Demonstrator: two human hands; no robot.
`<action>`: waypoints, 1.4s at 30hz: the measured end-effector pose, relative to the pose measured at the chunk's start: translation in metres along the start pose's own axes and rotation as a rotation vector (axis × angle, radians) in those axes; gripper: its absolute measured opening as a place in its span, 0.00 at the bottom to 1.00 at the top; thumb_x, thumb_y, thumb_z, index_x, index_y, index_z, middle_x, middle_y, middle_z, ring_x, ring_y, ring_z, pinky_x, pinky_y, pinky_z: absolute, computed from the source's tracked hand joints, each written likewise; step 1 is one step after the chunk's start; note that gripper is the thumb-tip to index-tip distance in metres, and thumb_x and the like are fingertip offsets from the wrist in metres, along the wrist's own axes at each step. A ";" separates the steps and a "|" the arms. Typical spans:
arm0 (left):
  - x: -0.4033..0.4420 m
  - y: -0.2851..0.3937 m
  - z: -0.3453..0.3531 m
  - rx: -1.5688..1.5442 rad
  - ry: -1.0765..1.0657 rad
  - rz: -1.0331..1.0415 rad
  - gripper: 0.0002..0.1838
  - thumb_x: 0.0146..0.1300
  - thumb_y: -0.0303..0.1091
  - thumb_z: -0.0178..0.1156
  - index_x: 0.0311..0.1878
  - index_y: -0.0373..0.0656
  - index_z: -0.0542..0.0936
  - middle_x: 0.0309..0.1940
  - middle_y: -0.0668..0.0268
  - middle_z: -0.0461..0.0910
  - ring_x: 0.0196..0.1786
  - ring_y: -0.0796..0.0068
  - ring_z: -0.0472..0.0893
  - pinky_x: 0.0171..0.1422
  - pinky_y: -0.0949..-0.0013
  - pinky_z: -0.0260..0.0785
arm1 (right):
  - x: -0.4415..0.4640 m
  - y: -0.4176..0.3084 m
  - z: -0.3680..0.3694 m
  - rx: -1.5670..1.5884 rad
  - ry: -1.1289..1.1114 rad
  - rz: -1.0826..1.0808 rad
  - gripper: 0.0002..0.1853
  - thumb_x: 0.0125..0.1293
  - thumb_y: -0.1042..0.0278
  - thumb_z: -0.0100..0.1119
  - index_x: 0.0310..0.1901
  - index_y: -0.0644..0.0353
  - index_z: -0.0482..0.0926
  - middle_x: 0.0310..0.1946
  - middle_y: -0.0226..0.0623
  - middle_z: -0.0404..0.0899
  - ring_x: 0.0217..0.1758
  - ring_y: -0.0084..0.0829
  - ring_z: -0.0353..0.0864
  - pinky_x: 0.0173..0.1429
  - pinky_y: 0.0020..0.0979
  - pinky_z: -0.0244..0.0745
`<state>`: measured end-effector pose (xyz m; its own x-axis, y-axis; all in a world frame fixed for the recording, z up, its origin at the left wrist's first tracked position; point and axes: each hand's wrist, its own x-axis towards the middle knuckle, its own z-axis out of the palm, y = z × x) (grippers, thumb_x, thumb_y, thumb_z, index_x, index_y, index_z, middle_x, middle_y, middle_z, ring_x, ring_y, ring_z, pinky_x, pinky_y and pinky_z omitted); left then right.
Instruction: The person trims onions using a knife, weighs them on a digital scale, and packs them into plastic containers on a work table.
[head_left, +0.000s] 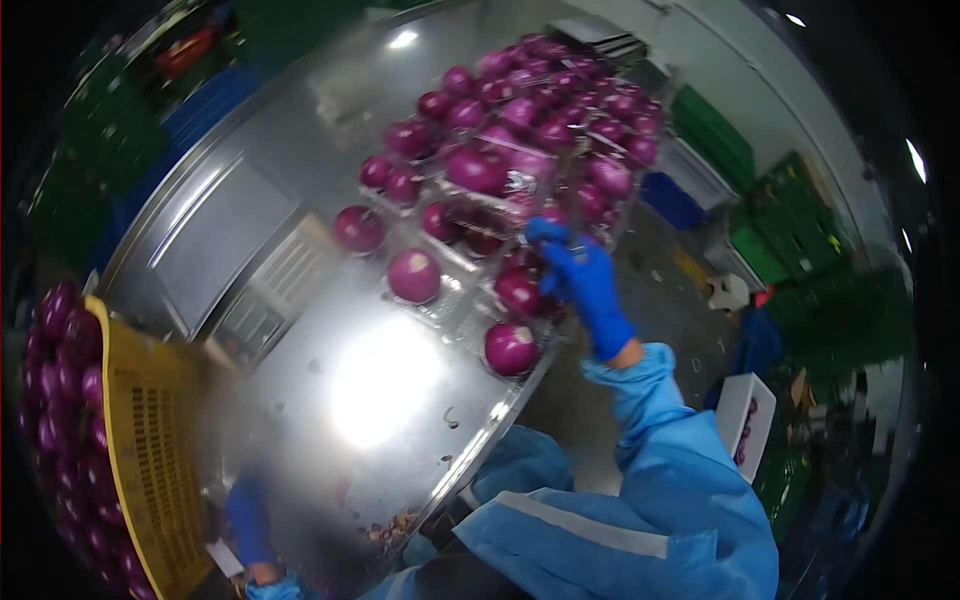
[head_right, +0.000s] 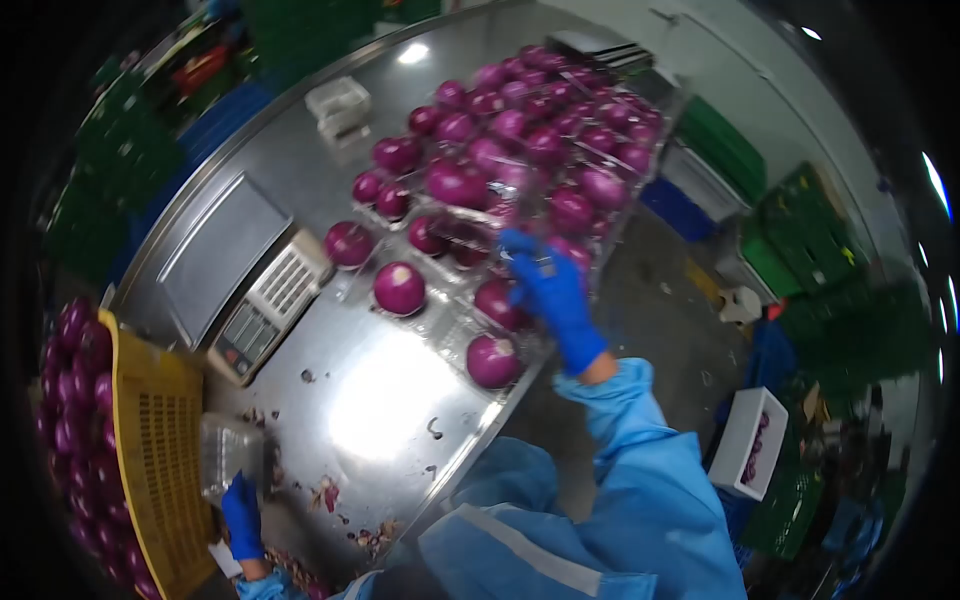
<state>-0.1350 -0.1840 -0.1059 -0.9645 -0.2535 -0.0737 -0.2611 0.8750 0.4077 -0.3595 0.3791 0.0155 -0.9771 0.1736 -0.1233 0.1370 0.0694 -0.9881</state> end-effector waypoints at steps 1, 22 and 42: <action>-0.006 0.001 0.001 0.132 0.064 0.132 0.17 0.63 0.25 0.53 0.53 0.29 0.77 0.43 0.44 0.81 0.46 0.47 0.81 0.51 0.57 0.72 | -0.008 0.004 0.011 0.057 -0.114 -0.096 0.18 0.68 0.67 0.59 0.59 0.58 0.76 0.47 0.32 0.82 0.27 0.18 0.77 0.29 0.21 0.73; -0.002 0.137 0.096 -0.257 0.063 0.505 0.13 0.55 0.30 0.59 0.45 0.44 0.81 0.34 0.59 0.77 0.39 0.59 0.75 0.44 0.60 0.68 | -0.170 -0.004 0.160 0.107 -0.627 0.150 0.14 0.65 0.78 0.56 0.53 0.66 0.78 0.48 0.38 0.83 0.25 0.17 0.77 0.30 0.20 0.73; 0.046 -0.079 -0.337 -0.129 1.027 -0.016 0.32 0.54 0.23 0.66 0.64 0.36 0.70 0.61 0.57 0.73 0.64 0.65 0.72 0.70 0.64 0.62 | -0.187 0.012 0.229 0.006 -0.896 0.201 0.14 0.64 0.81 0.56 0.51 0.69 0.77 0.48 0.42 0.83 0.28 0.19 0.79 0.31 0.22 0.77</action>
<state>-0.1457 -0.4042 0.1648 -0.4476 -0.5475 0.7070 -0.2090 0.8328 0.5126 -0.2129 0.1221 0.0055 -0.6966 -0.6446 -0.3151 0.3195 0.1145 -0.9406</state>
